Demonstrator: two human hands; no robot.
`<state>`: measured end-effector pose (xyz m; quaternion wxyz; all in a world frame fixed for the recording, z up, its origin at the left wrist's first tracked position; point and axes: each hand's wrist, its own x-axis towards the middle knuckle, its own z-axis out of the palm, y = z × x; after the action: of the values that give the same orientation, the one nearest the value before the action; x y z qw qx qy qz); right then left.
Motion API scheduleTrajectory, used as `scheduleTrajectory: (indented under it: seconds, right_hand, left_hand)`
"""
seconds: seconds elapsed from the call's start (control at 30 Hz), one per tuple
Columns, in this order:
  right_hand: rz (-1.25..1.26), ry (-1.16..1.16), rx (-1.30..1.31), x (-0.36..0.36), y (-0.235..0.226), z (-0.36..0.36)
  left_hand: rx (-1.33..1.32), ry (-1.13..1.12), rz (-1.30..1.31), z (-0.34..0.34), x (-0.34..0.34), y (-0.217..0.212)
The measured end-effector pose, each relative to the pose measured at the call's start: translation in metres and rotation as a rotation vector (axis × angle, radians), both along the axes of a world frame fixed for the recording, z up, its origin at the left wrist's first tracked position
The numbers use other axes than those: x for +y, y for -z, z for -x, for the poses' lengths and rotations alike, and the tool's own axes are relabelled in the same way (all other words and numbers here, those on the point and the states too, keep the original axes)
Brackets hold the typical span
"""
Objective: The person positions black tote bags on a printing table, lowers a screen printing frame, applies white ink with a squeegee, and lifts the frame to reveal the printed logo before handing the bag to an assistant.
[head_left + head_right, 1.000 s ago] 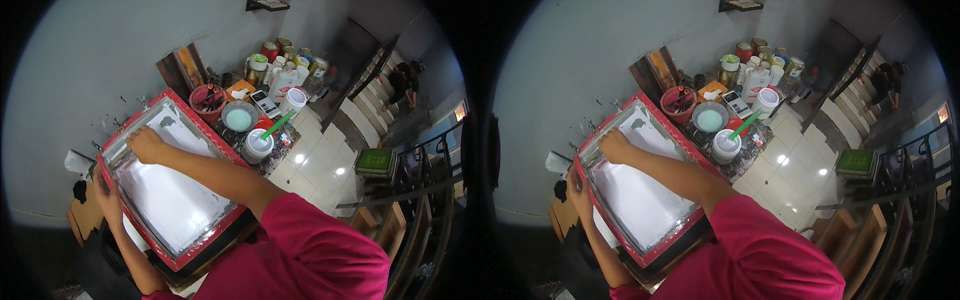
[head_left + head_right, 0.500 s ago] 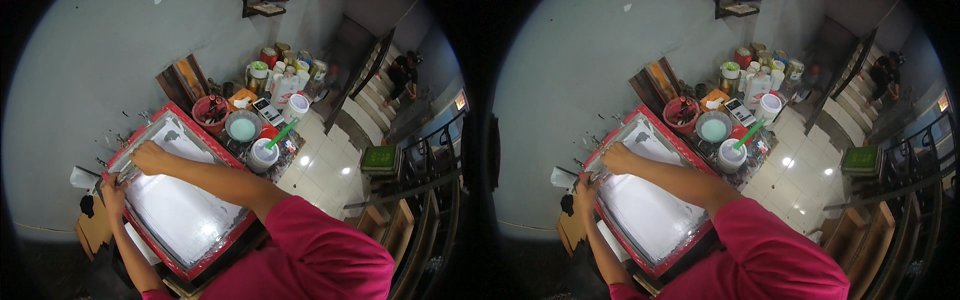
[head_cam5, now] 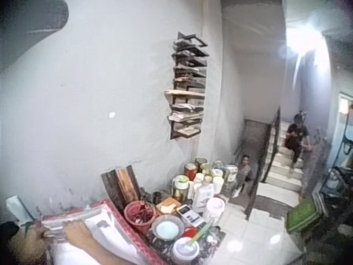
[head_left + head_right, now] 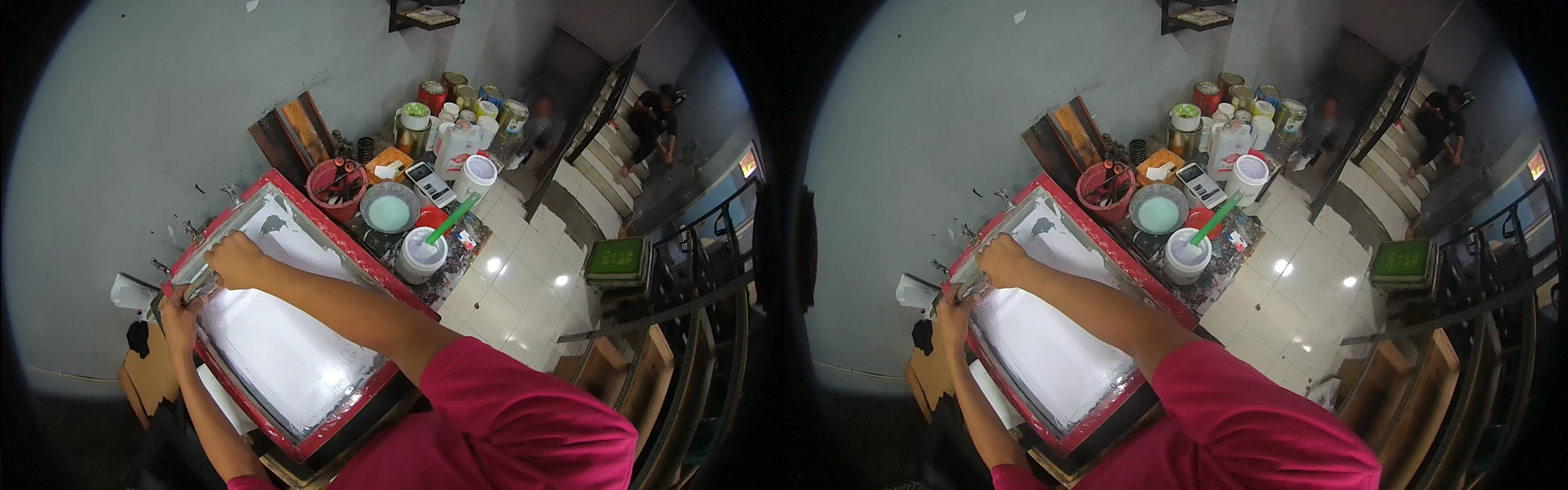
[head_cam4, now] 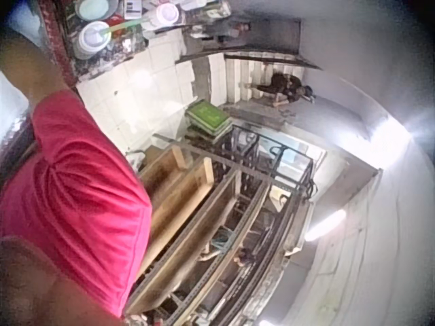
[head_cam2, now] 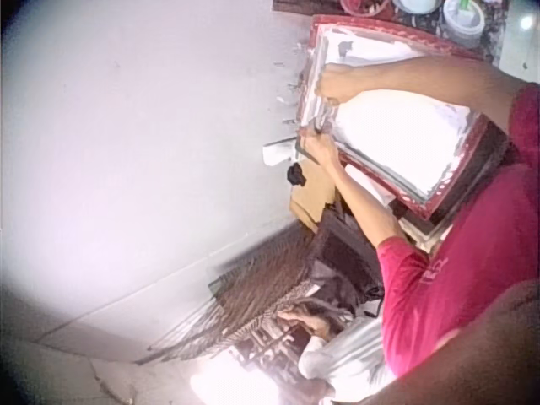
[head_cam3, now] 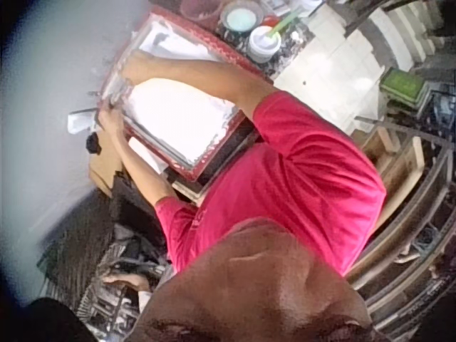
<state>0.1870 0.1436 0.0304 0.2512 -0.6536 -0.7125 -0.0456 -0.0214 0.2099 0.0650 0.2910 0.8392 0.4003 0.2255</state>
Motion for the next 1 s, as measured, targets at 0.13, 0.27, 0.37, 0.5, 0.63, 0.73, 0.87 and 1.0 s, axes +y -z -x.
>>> scheduleTrajectory:
  seconds: [0.13,0.27,0.37,0.5,0.63,0.73,0.87,1.0]
  right_hand:
    - [0.001,0.018,0.002,0.002,0.002,-0.002]
    - [-0.018,0.012,0.013,0.000,0.000,0.000]
    - [-0.020,0.015,0.013,0.000,0.001,0.001]
    - [-0.012,0.009,-0.001,-0.003,-0.003,0.000]
    - [-0.025,0.012,-0.006,-0.006,-0.005,-0.001]
    - [-0.026,0.007,-0.012,-0.004,-0.005,0.000]
    - [-0.005,0.022,-0.023,-0.002,-0.003,-0.001]
    - [0.001,0.013,-0.020,-0.002,-0.002,-0.001]
  left_hand:
    - [0.007,0.009,-0.011,-0.004,-0.004,-0.004]
    - [-0.012,0.008,-0.044,0.002,0.005,0.005]
    - [-0.061,0.026,-0.007,0.003,0.008,0.010]
    - [-0.046,0.032,-0.006,0.005,0.010,0.010]
    - [0.002,0.014,-0.055,0.002,0.003,0.005]
    - [0.009,-0.001,-0.042,0.002,0.002,0.003]
    - [0.019,-0.009,-0.061,-0.002,-0.004,-0.001]
    - [0.019,-0.012,-0.067,-0.001,-0.005,-0.001]
